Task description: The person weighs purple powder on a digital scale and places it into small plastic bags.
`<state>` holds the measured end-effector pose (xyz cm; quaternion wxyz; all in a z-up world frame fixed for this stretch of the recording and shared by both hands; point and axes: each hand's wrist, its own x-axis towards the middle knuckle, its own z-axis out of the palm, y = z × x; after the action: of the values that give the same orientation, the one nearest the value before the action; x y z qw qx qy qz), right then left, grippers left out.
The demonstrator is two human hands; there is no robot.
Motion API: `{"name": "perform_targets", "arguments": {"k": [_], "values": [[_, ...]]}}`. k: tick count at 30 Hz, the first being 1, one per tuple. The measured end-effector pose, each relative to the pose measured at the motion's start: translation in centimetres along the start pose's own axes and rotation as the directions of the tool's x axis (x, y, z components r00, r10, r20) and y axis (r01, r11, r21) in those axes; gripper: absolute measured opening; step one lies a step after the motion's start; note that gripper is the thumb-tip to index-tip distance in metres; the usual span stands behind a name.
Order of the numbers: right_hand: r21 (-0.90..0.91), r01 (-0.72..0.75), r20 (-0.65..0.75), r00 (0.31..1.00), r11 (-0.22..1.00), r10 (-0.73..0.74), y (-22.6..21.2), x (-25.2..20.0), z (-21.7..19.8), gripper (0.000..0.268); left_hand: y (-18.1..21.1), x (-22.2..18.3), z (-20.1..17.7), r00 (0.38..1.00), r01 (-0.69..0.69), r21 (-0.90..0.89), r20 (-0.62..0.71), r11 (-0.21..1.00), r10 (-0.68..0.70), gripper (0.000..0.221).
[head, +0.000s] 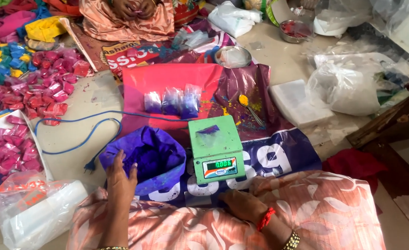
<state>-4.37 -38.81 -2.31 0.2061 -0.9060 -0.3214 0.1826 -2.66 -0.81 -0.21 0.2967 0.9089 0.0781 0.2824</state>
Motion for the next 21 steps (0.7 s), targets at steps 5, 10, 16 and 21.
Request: {"name": "perform_targets", "arguments": {"k": [5,10,16,21], "values": [[0.011,-0.025,0.010,1.000,1.000,0.025,0.0,0.0,0.0,0.024,-1.8,-0.1,0.7,1.000,-0.008,0.002,0.010,1.000,0.008,0.044],[0.013,-0.021,0.016,1.000,1.000,0.021,-0.1,-0.1,0.0,0.025,-2.1,-0.3,0.7,1.000,-0.027,-0.017,0.001,0.999,0.027,0.029],[-0.026,-0.042,0.016,0.999,0.999,0.043,0.2,-0.4,0.1,0.029,-0.4,-0.1,-0.2,1.000,-0.017,-0.026,-0.018,1.000,0.017,0.025],[0.013,-0.004,-0.182,0.983,1.000,0.006,0.2,-0.4,-0.6,0.025,-0.3,0.1,-0.4,0.996,-0.020,-0.056,-0.087,0.998,0.015,0.022]]}}
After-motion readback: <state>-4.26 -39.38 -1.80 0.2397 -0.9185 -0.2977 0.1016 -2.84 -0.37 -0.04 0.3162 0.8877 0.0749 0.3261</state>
